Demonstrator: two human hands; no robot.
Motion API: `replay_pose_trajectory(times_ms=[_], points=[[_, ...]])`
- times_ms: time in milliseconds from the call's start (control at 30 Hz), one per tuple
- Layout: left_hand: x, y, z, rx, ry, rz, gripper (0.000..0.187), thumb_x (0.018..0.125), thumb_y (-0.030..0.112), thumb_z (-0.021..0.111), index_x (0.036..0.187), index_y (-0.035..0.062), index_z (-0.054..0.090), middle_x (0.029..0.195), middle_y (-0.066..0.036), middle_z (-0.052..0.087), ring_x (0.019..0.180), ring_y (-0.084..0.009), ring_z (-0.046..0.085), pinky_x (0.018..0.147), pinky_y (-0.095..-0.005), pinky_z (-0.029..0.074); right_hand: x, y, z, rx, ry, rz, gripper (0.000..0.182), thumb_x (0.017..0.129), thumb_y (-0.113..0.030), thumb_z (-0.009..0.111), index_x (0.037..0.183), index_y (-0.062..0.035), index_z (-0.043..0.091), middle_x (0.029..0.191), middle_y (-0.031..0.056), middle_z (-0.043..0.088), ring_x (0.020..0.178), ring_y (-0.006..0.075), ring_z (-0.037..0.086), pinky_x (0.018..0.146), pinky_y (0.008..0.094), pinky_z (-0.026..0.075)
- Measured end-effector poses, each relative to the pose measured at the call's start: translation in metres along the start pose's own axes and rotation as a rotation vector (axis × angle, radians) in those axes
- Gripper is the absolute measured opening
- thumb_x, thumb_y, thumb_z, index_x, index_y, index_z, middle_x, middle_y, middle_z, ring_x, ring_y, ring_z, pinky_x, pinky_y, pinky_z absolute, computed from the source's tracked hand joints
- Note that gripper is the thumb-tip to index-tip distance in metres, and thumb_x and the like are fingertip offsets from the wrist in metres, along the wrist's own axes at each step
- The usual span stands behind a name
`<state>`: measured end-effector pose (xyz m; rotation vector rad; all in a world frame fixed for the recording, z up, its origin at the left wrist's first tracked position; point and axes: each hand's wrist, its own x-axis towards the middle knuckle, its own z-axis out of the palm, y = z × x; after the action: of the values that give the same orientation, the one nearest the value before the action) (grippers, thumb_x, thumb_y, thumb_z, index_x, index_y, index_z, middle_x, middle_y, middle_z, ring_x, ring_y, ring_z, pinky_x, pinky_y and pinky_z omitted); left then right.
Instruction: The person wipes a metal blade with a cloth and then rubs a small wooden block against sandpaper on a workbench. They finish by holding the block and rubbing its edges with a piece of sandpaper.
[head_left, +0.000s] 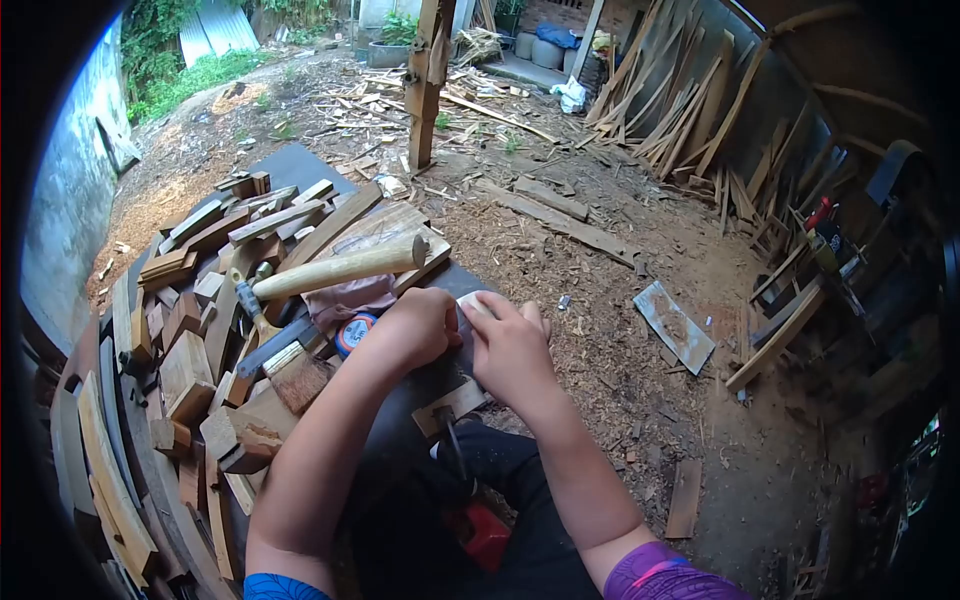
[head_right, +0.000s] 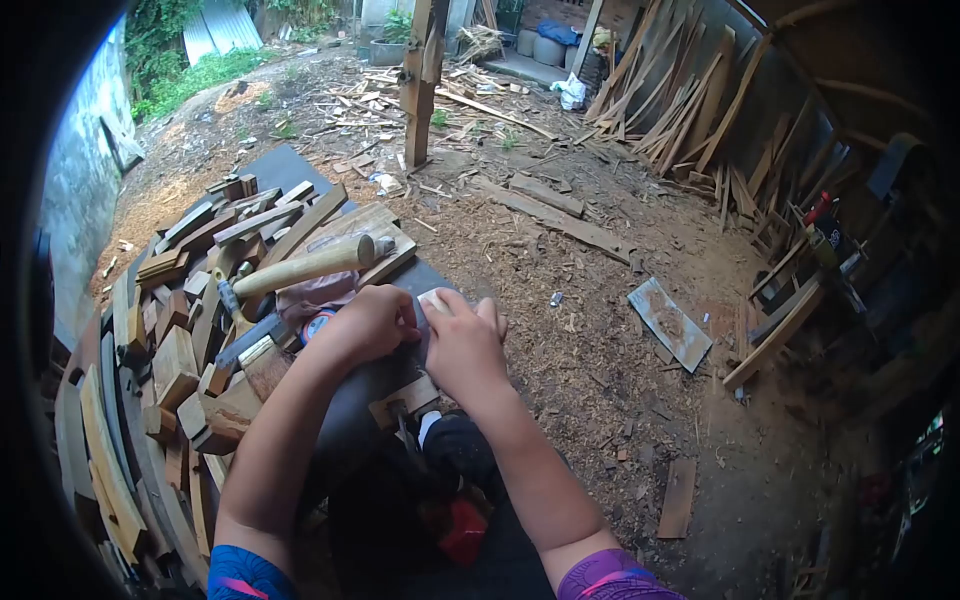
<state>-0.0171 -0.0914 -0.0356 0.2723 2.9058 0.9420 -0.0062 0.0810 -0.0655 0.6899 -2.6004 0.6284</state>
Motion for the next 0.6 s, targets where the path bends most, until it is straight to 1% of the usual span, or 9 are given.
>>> replay_pose_trajectory(times_ms=[133, 167, 233, 300, 333, 367, 433, 500, 600], points=[[0.001, 0.000, 0.002, 0.002, -0.015, -0.035, 0.021, 0.074, 0.014, 0.083, 0.088, 0.0019, 0.072, 0.088, -0.022, 0.072, 0.085, -0.0339, 0.071, 0.077, -0.0404, 0.055, -0.013, -0.001, -0.003, -0.086, -0.006, -0.055, 0.034, 0.088, -0.014, 0.060, 0.120, -0.0159, 0.071, 0.133, 0.0016, 0.063, 0.098, 0.0322, 0.055, 0.092, 0.0446, 0.041], [0.003, -0.002, 0.004, 0.005, -0.011, -0.008, 0.021, 0.074, 0.014, 0.083, 0.088, 0.0022, 0.072, 0.089, -0.022, 0.072, 0.086, -0.0344, 0.071, 0.078, -0.0405, 0.055, -0.022, -0.002, -0.009, -0.098, -0.005, -0.063, 0.036, 0.087, -0.014, 0.060, 0.122, -0.0163, 0.071, 0.133, 0.0017, 0.063, 0.097, 0.0319, 0.054, 0.092, 0.0445, 0.042], [0.004, -0.003, 0.003, 0.003, 0.002, 0.007, 0.021, 0.074, 0.014, 0.083, 0.089, 0.0025, 0.072, 0.091, -0.022, 0.072, 0.087, -0.0350, 0.071, 0.079, -0.0407, 0.055, -0.042, -0.004, -0.024, -0.106, -0.009, -0.074, 0.037, 0.086, -0.014, 0.062, 0.121, -0.0169, 0.072, 0.131, 0.0018, 0.065, 0.095, 0.0300, 0.055, 0.089, 0.0426, 0.043], [0.004, 0.000, 0.000, -0.007, -0.050, -0.026, 0.021, 0.074, 0.014, 0.083, 0.089, 0.0029, 0.073, 0.093, -0.022, 0.072, 0.089, -0.0359, 0.071, 0.080, -0.0409, 0.056, -0.054, -0.003, -0.035, -0.052, -0.021, -0.048, 0.034, 0.086, -0.014, 0.063, 0.118, -0.0166, 0.073, 0.129, 0.0017, 0.066, 0.093, 0.0284, 0.055, 0.087, 0.0409, 0.044], [0.004, -0.001, 0.000, -0.014, -0.042, -0.024, 0.021, 0.075, 0.014, 0.083, 0.088, 0.0022, 0.073, 0.093, -0.022, 0.072, 0.090, -0.0355, 0.071, 0.080, -0.0405, 0.056, -0.052, 0.001, -0.033, -0.012, -0.001, -0.057, 0.032, 0.086, -0.014, 0.065, 0.115, -0.0177, 0.075, 0.126, 0.0006, 0.068, 0.090, 0.0278, 0.056, 0.086, 0.0396, 0.044], [0.004, -0.001, 0.002, -0.014, -0.055, -0.018, 0.021, 0.075, 0.014, 0.083, 0.088, 0.0022, 0.073, 0.093, -0.022, 0.072, 0.090, -0.0355, 0.071, 0.080, -0.0405, 0.056, -0.047, 0.004, -0.029, -0.015, -0.003, -0.043, 0.032, 0.086, -0.014, 0.065, 0.115, -0.0177, 0.075, 0.126, 0.0006, 0.068, 0.090, 0.0278, 0.056, 0.086, 0.0396, 0.044], [0.004, -0.001, 0.001, -0.004, -0.018, -0.007, 0.021, 0.075, 0.014, 0.083, 0.088, 0.0015, 0.072, 0.092, -0.021, 0.072, 0.089, -0.0354, 0.071, 0.079, -0.0403, 0.055, -0.029, 0.007, -0.018, -0.020, 0.054, -0.110, 0.031, 0.086, -0.015, 0.064, 0.115, -0.0196, 0.076, 0.124, -0.0004, 0.069, 0.088, 0.0277, 0.056, 0.085, 0.0385, 0.045], [0.004, 0.000, 0.001, 0.024, -0.026, 0.003, 0.021, 0.075, 0.015, 0.083, 0.087, 0.0013, 0.072, 0.091, -0.022, 0.072, 0.089, -0.0353, 0.071, 0.078, -0.0402, 0.055, -0.013, 0.013, -0.004, -0.028, 0.092, -0.125, 0.030, 0.088, -0.016, 0.064, 0.115, -0.0210, 0.075, 0.122, -0.0009, 0.069, 0.087, 0.0278, 0.056, 0.086, 0.0384, 0.045], [0.003, -0.002, 0.001, 0.040, -0.005, 0.006, 0.022, 0.075, 0.015, 0.083, 0.087, 0.0015, 0.072, 0.091, -0.022, 0.071, 0.089, -0.0357, 0.071, 0.078, -0.0403, 0.055, -0.006, 0.009, -0.001, 0.039, 0.059, -0.092, 0.028, 0.089, -0.019, 0.065, 0.116, -0.0200, 0.075, 0.121, 0.0006, 0.070, 0.088, 0.0295, 0.056, 0.087, 0.0395, 0.046]])
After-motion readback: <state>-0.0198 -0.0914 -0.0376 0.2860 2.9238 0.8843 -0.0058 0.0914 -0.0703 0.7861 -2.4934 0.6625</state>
